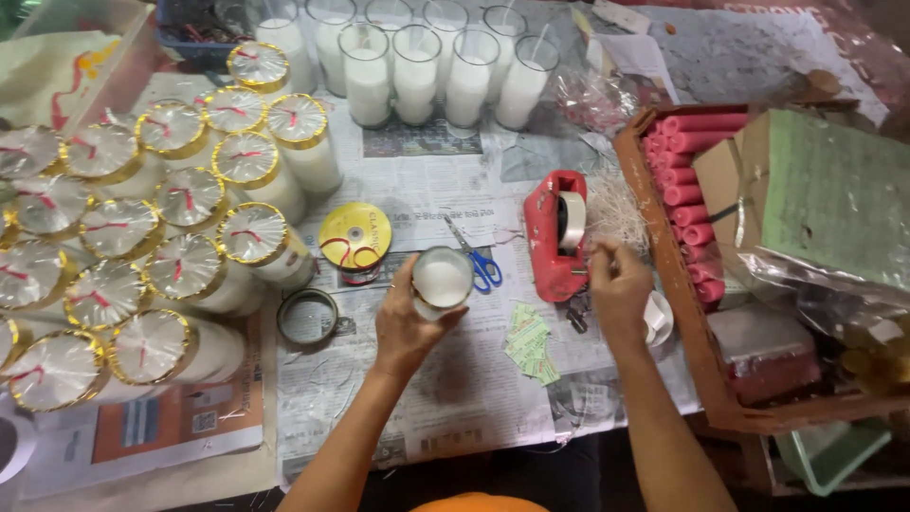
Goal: Wrapping glass candle holders in protective plastic film and applying decorative gold trim to the rims.
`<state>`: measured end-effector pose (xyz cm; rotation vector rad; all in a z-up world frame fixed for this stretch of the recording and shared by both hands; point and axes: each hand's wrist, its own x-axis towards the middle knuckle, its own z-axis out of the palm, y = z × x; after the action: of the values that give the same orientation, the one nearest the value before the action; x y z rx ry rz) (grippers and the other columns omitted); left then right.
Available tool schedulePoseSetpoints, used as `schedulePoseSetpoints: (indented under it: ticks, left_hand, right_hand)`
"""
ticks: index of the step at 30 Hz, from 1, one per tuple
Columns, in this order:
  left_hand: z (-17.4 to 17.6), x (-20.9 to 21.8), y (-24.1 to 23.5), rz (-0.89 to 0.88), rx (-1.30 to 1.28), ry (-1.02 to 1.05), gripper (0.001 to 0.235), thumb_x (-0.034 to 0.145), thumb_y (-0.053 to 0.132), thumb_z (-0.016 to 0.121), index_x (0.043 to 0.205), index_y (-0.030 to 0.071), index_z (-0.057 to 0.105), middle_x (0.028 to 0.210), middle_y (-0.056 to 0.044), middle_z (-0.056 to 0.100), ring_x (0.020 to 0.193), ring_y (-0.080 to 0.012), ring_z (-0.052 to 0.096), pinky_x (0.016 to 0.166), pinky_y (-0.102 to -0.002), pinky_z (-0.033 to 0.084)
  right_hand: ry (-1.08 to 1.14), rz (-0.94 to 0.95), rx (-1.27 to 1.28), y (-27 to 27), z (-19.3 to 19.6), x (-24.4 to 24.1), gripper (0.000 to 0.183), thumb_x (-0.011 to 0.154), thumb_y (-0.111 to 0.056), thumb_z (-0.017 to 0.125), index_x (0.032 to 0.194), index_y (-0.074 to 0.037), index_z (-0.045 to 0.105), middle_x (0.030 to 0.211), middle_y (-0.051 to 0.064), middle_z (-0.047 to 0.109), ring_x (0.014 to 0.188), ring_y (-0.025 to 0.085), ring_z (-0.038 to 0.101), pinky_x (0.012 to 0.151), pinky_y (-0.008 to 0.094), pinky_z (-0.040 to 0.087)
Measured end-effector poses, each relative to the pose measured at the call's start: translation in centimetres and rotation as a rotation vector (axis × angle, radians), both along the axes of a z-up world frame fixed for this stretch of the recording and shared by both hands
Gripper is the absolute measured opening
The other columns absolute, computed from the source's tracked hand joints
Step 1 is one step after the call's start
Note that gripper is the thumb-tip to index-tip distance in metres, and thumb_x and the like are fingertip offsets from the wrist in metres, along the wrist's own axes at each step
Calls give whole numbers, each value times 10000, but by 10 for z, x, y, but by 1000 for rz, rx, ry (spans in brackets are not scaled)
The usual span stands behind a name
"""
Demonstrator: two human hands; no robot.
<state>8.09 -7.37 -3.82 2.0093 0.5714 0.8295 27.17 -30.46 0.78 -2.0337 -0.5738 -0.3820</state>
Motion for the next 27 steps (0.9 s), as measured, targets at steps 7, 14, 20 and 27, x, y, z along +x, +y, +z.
schedulePoseSetpoints:
  ticks: [7, 14, 20, 27]
  left_hand:
    - [-2, 13, -3, 78, 20, 84, 1032, 608, 525, 934, 1457, 148, 487, 1281, -144, 658, 1118, -388, 678, 977, -528, 552]
    - [16, -14, -7, -26, -80, 146, 1262, 697, 605, 850, 1624, 129, 138, 1565, -291, 344, 1383, -522, 409, 1104, -686, 371]
    - [26, -42, -1, 1, -37, 99, 1220, 738, 405, 885, 1628, 97, 109, 1580, -288, 297, 1416, -498, 366, 1143, -648, 336]
    - [12, -66, 7, 72, -96, 157, 1187, 720, 405, 889, 1634, 125, 186, 1558, -235, 335, 1353, -479, 458, 1083, -642, 400]
  right_hand:
    - [515, -51, -160, -30, -49, 68, 163, 858, -253, 711, 930, -130, 791, 684, 57, 680, 635, 167, 643, 543, 340, 527]
    - [768, -89, -105, -12, -77, 88, 283, 748, -288, 777, 917, -61, 782, 749, 115, 649, 685, 216, 616, 521, 361, 523]
    - [539, -66, 59, -6, -20, 40, 126, 773, -239, 771, 803, -117, 765, 842, 98, 687, 788, 175, 588, 676, 317, 460]
    - [807, -139, 343, -42, -66, -24, 134, 869, -156, 744, 963, -60, 748, 827, 41, 659, 707, 97, 594, 642, 185, 494]
